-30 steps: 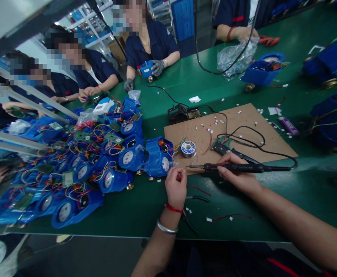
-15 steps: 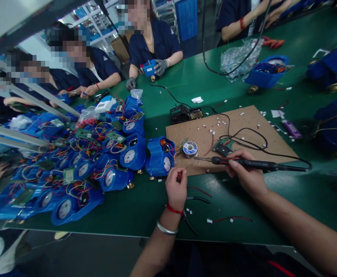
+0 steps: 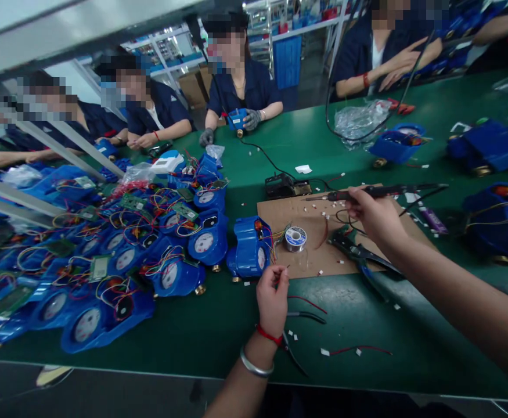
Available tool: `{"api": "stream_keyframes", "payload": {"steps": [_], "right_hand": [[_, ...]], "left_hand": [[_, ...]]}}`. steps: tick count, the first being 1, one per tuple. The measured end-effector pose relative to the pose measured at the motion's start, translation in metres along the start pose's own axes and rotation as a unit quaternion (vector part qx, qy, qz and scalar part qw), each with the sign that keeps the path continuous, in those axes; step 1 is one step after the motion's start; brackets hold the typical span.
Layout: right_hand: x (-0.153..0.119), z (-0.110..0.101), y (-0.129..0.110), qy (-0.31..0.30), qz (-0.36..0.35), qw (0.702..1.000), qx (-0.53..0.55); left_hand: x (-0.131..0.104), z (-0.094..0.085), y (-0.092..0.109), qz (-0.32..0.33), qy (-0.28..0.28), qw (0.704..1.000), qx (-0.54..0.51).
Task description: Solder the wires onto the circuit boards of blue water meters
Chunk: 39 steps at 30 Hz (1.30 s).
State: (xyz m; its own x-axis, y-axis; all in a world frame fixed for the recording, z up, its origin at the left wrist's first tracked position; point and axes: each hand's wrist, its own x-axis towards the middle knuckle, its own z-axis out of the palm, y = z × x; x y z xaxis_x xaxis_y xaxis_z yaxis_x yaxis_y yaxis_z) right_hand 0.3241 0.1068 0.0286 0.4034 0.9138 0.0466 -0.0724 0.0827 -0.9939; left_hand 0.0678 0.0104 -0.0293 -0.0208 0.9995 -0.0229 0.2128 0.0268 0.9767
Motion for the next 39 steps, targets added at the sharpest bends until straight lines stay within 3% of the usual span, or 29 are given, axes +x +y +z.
{"api": "stream_keyframes", "payload": {"steps": [8, 16, 21, 29, 35, 39], "right_hand": [[0.098, 0.040, 0.024, 0.067, 0.033, 0.996, -0.054], [0.140, 0.076, 0.054, 0.002, 0.168, 0.985, -0.046], [0.142, 0.086, 0.067, -0.036, 0.218, 0.975, -0.016], [0.127, 0.066, 0.056, -0.100, 0.221, 0.970, -0.005], [0.094, 0.066, 0.053, -0.175, 0.205, 0.959, -0.088], [0.067, 0.079, 0.057, -0.278, 0.213, 0.919, -0.182]], "left_hand": [[-0.001, -0.002, -0.003, 0.020, -0.010, 1.000, -0.001], [-0.002, -0.006, 0.011, 0.048, -0.012, 0.998, 0.025], [-0.002, -0.006, 0.012, 0.053, -0.005, 0.998, 0.039], [-0.002, -0.006, 0.013, 0.074, 0.005, 0.997, 0.037], [-0.001, -0.005, 0.012, 0.070, 0.009, 0.997, 0.039], [-0.001, -0.005, 0.010, 0.077, 0.010, 0.996, 0.048]]}}
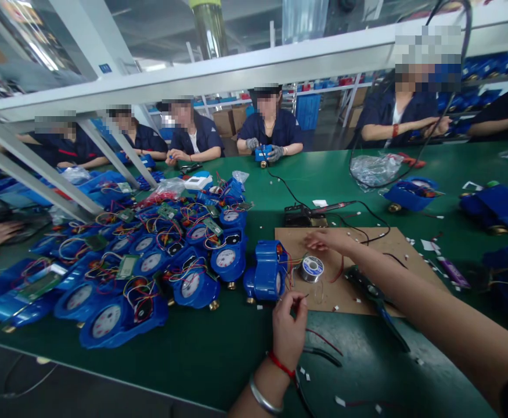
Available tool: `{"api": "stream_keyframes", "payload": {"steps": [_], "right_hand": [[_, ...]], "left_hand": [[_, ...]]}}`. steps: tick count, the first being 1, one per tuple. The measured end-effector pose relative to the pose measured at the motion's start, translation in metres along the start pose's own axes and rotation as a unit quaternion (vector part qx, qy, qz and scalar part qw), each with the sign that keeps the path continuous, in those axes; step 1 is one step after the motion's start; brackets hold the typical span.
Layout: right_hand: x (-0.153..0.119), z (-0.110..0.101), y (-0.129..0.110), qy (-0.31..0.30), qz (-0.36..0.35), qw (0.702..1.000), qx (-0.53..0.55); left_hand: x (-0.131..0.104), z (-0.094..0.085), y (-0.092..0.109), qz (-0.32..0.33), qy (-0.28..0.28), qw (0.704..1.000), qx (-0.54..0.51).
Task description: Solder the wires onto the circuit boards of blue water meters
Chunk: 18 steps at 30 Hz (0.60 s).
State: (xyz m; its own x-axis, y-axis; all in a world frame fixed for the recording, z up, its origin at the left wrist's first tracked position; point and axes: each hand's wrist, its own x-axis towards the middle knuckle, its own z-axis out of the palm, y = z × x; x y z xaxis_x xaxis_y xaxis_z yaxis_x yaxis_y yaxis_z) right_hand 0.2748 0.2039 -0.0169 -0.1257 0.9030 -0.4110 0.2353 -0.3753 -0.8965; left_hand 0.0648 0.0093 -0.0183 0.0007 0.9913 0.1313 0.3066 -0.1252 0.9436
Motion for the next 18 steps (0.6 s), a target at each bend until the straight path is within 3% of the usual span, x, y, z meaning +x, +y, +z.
{"api": "stream_keyframes", "payload": {"steps": [4, 10, 14, 18], "right_hand": [[-0.010, 0.018, -0.004, -0.060, 0.007, 0.994, -0.094], [-0.030, 0.028, -0.013, -0.092, -0.044, 0.982, -0.157], [-0.040, 0.030, -0.017, -0.079, -0.099, 0.977, -0.173], [-0.057, 0.033, -0.016, -0.015, -0.160, 0.969, -0.187]], "left_hand": [[-0.001, 0.000, -0.002, 0.005, 0.000, 1.000, 0.004], [-0.002, 0.000, -0.004, 0.013, 0.000, 1.000, 0.005], [-0.002, 0.000, -0.004, 0.024, 0.005, 1.000, 0.004], [-0.002, -0.001, -0.005, 0.032, 0.006, 0.999, 0.004]]}}
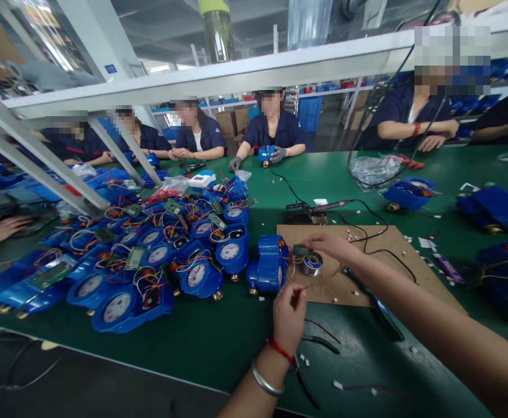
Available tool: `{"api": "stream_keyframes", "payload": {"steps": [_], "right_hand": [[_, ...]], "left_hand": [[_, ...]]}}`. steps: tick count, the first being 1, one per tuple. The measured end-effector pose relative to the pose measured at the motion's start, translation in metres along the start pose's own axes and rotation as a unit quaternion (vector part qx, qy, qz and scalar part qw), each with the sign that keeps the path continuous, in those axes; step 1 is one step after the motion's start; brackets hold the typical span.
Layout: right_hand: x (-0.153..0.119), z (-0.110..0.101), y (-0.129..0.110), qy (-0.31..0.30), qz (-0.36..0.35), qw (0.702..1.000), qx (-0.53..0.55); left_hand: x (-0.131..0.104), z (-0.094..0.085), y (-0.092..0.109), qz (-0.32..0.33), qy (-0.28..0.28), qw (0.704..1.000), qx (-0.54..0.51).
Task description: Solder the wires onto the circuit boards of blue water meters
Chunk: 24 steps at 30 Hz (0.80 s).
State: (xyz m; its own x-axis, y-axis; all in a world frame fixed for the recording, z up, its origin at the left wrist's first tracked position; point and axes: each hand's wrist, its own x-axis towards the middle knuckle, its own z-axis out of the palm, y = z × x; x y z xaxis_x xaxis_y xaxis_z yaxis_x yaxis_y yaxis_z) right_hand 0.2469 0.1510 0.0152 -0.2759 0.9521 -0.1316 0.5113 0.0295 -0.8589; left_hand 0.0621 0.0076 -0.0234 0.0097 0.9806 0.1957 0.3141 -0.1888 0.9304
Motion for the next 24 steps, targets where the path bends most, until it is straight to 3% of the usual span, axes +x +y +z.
{"api": "stream_keyframes", "payload": {"steps": [4, 10, 14, 20, 24], "right_hand": [[-0.031, 0.012, 0.000, 0.103, -0.046, 0.993, -0.029], [-0.062, 0.050, 0.017, 0.232, -0.103, 0.966, -0.052], [-0.066, 0.067, 0.026, 0.271, -0.127, 0.953, -0.048], [-0.060, 0.075, 0.042, 0.313, -0.168, 0.933, -0.059], [-0.057, 0.076, 0.048, 0.309, -0.168, 0.936, -0.008]], "left_hand": [[0.001, 0.000, -0.001, 0.018, 0.002, 1.000, -0.004], [0.004, 0.007, 0.003, 0.029, 0.003, 1.000, -0.002], [0.008, 0.011, 0.005, 0.008, 0.019, 1.000, -0.011], [0.025, 0.016, 0.004, -0.032, 0.032, 0.998, -0.037], [0.031, 0.022, 0.006, -0.009, 0.041, 0.999, 0.002]]}}
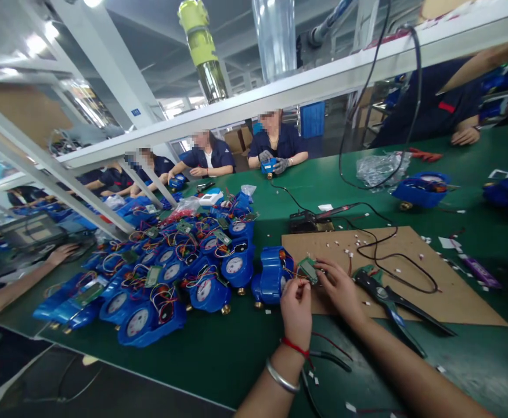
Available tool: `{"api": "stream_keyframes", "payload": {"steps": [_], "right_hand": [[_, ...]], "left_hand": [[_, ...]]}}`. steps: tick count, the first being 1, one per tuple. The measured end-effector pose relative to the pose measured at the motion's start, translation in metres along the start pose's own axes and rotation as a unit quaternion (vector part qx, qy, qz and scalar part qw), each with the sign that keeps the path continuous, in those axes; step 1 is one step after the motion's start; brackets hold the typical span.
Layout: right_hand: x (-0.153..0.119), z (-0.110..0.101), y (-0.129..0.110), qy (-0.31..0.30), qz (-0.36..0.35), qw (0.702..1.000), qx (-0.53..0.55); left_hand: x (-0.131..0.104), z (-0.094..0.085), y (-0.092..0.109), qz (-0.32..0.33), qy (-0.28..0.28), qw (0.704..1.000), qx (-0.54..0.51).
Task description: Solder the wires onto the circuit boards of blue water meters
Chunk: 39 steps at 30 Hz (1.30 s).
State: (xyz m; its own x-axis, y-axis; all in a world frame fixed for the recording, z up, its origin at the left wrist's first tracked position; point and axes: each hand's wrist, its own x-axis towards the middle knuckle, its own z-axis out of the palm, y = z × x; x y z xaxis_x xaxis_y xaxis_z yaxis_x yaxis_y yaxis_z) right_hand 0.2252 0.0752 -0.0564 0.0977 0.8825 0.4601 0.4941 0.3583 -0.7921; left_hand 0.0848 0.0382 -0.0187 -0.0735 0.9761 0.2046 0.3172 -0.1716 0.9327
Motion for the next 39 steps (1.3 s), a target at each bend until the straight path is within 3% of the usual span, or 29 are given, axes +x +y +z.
{"api": "stream_keyframes", "payload": {"steps": [7, 19, 23, 30, 39], "right_hand": [[0.000, -0.002, -0.002, -0.009, 0.024, 0.999, 0.035], [0.003, -0.005, -0.007, -0.016, 0.018, 0.999, 0.046], [0.001, -0.013, -0.024, -0.010, -0.019, 0.999, 0.024], [0.000, -0.020, -0.053, -0.058, -0.124, 0.990, -0.024], [0.006, -0.017, -0.041, -0.062, -0.073, 0.995, -0.002]], "left_hand": [[0.002, 0.005, 0.000, 0.070, 0.020, 0.994, 0.078], [0.005, 0.011, -0.011, 0.085, 0.013, 0.991, 0.104], [0.004, 0.011, -0.011, 0.083, 0.013, 0.992, 0.094], [0.003, 0.009, -0.013, 0.080, -0.002, 0.993, 0.088], [0.001, 0.008, -0.011, 0.097, -0.010, 0.991, 0.094]]}}
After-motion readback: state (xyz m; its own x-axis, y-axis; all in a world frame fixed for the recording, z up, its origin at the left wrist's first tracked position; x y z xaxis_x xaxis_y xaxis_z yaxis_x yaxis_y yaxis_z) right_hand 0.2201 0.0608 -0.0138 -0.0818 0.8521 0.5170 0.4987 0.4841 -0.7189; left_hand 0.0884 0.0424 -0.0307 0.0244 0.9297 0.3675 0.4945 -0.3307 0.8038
